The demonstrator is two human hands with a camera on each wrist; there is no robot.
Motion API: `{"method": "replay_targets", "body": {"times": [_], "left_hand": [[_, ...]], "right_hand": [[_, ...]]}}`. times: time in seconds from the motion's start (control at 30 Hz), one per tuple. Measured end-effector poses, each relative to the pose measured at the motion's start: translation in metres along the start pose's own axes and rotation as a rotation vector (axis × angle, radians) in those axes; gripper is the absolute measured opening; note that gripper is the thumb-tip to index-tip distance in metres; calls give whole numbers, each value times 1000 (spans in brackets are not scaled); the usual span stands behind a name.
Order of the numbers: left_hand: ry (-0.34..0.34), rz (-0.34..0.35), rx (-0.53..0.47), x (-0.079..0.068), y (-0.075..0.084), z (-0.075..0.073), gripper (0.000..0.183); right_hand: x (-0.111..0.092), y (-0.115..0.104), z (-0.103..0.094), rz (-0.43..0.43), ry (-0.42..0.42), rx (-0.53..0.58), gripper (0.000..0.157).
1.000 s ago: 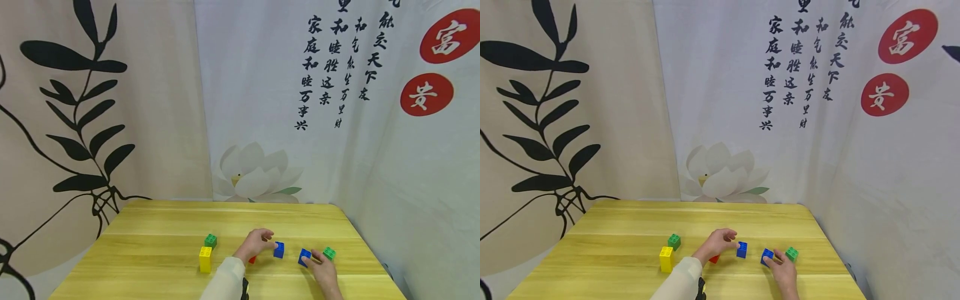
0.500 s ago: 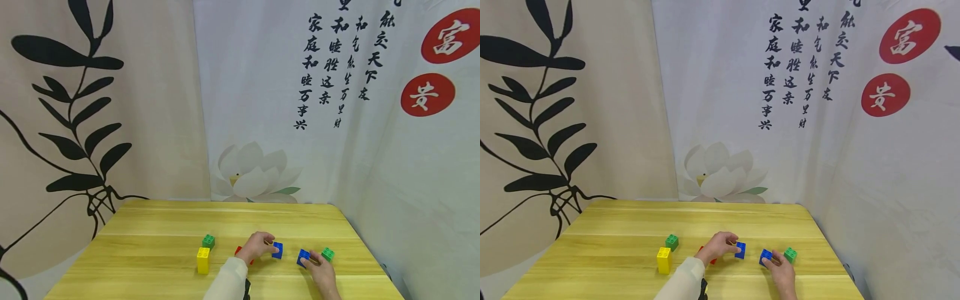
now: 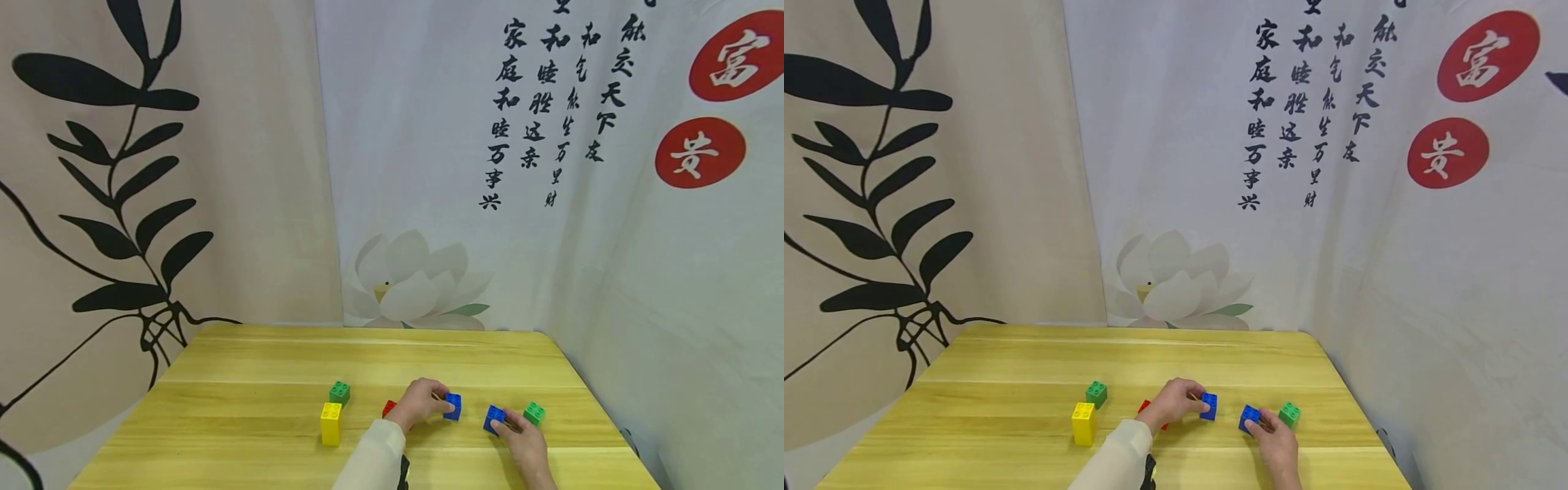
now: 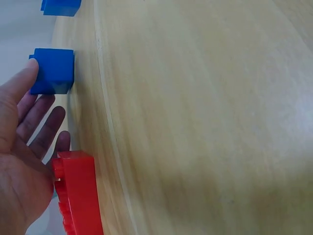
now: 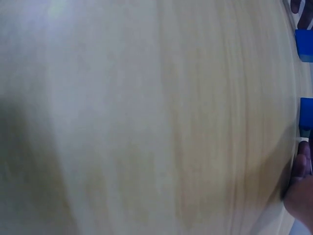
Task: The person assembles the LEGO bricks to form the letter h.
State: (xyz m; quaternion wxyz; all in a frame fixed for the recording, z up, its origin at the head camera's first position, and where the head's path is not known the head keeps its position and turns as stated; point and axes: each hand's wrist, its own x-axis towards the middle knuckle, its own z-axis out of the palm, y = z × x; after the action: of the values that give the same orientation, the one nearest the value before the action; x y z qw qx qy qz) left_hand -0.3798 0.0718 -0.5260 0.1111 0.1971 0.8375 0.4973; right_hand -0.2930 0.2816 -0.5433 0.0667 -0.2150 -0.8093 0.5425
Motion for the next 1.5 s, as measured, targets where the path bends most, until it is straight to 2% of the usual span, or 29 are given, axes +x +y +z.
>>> {"method": "replay_targets", "body": {"times": [0.3,0.5,0.9,1.27,1.5], "left_hand": [[38,35,57,-4,4,-12,29],[49,44,35,-8,9,-22,31],[89,54,-6,-15,9,-38,31],[115,73,3,-25,13,-50,29],[129,69,-13,-30,14,-57,27]], "right_hand": [[0,0,-1,-8,-31,2,63],[-1,1,-3,-33,-48,-20,62],[-5,-2,-2,-94,-65,-95,61],[-9,-3,8,-177,-76,-112,55],[-14,-10,20,-192,-144,-97,53]]}}
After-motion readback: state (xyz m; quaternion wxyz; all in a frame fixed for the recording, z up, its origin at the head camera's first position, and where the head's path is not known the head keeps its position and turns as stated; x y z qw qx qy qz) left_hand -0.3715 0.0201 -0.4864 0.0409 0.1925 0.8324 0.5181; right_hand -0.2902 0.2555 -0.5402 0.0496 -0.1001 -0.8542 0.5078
